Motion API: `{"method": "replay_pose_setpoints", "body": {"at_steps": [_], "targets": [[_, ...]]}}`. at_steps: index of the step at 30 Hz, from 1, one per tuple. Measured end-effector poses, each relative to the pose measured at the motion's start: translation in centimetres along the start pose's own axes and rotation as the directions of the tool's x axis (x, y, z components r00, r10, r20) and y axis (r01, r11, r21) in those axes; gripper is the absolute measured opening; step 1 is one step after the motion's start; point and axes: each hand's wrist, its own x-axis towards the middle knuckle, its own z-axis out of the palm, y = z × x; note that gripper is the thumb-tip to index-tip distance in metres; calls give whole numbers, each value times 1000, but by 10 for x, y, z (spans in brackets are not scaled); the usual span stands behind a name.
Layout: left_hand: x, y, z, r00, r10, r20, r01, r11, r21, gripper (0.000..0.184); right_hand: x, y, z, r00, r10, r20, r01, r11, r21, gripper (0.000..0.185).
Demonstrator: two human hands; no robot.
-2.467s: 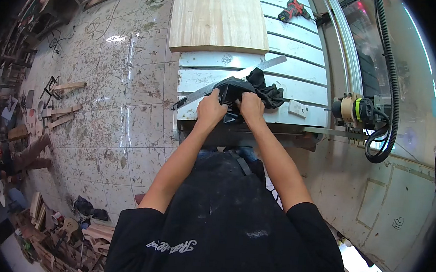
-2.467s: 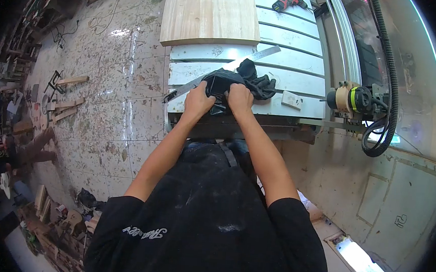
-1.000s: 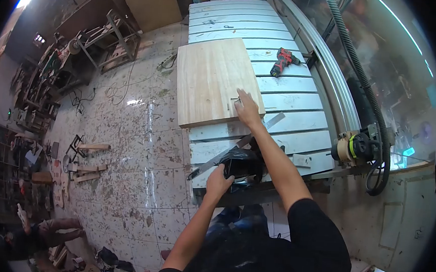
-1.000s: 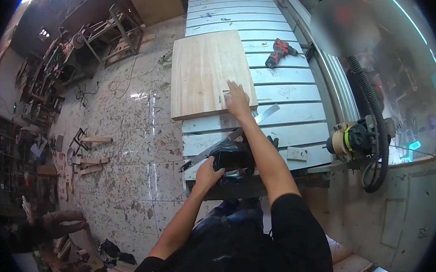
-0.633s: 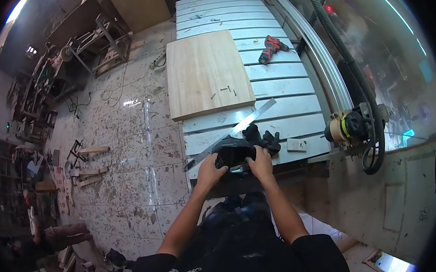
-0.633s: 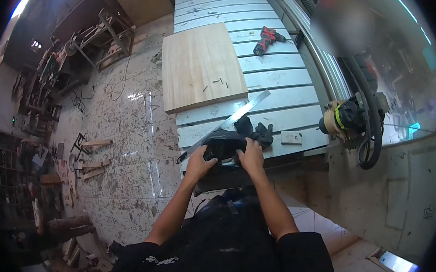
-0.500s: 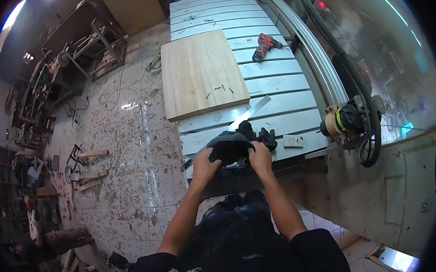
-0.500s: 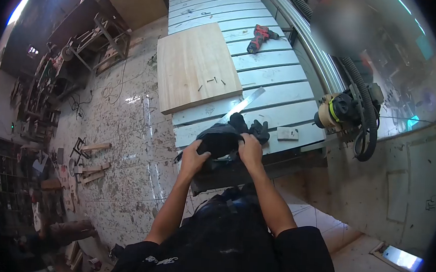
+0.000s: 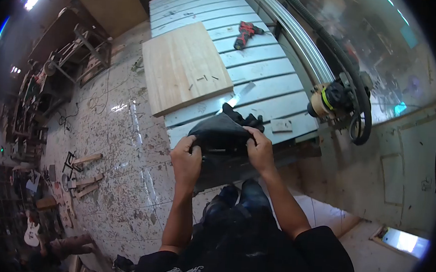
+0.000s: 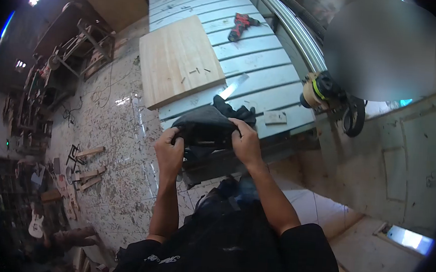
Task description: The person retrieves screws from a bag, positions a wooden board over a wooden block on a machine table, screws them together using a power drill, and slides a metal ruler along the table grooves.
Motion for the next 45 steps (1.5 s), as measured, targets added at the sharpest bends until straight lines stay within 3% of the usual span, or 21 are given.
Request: {"method": "replay_pose_setpoints", "body": {"at_steps": [1, 3, 7, 8, 9, 11, 13, 14, 15, 17, 19, 21, 22, 25, 26, 31, 33, 36, 38, 40, 45], "targets": [[-6, 21, 1, 1000, 2, 23, -2, 1000, -7, 29, -8, -3, -6, 1000, 16, -16, -16, 1000, -9, 41], [-20, 59, 7, 989, 27, 147, -22, 999, -36, 32, -26, -13, -16, 968, 66, 242, -117, 972, 203, 60], [-63, 98, 47, 910, 162, 382, -130, 985, -109, 36, -81, 15, -19, 927, -276, 256, 241, 957, 159, 92], [-74, 105, 57, 873, 188, 451, -153, 982, -113, 35, -93, 20, -21, 948, -242, 205, 222, 968, 115, 92], [-87, 113, 64, 835, 226, 502, -174, 973, -149, 35, -106, 26, -21, 937, 50, 347, -185, 912, 367, 89], [-111, 128, 77, 771, 217, 599, -194, 976, -104, 34, -138, 36, -31, 842, 282, 460, -522, 639, 564, 87], [-133, 138, 86, 744, 239, 624, -171, 971, -167, 35, -167, 43, -48, 979, 148, -143, -103, 954, 281, 67], [-142, 136, 93, 731, 283, 621, -236, 959, -160, 38, -172, 40, -65, 970, 129, -206, -83, 972, 220, 42], [-150, 138, 101, 720, 331, 610, -301, 941, -156, 42, -180, 36, -85, 955, 136, -265, -81, 975, 207, 42], [-165, 154, 113, 635, 386, 669, -484, 874, -44, 57, -199, 29, -127, 918, 287, -274, -208, 936, 286, 32], [-192, 168, 134, 554, 415, 722, -538, 840, -70, 74, -227, 31, -173, 927, 193, -321, -144, 975, 171, 31], [-220, 169, 162, 436, 440, 785, -546, 822, -158, 86, -251, 44, -203, 968, 215, -126, -167, 935, 313, 31], [-230, 145, 186, 330, 365, 871, -320, 911, -261, 86, -264, 53, -213, 974, 222, -39, -188, 895, 403, 32], [-279, 160, 232, 191, 262, 946, -91, 964, -248, 69, -297, 36, -274, 978, 197, -74, -147, 891, 430, 38], [-290, 168, 244, 158, 277, 948, -112, 959, -261, 69, -312, 26, -302, 953, 302, -2, -277, 877, 392, 40], [-348, 188, 318, -96, 333, 938, 70, 942, -327, 40, -373, 26, -410, 942, 328, -67, -303, 922, 243, 44], [-367, 182, 357, -109, 338, 935, -21, 939, -342, 33, -398, 14, -454, 855, 500, -138, -502, 865, 20, 45], [-403, 213, 412, -208, 343, 916, 121, 938, -324, 34, -433, 42, -494, 880, 323, -349, -406, 893, -196, 63], [-426, 252, 440, -364, 97, 926, -49, 991, -123, 37, -461, 50, -525, 867, 403, -293, -437, 897, -59, 74], [-458, 266, 478, -447, 99, 889, 49, 995, -86, 39, -485, 41, -566, 833, 537, -134, -537, 843, 36, 100], [-569, 321, 575, -732, 36, 681, 123, 989, 80, 40, -568, 56, -646, 704, 686, -187, -689, 722, 56, 95]]}}
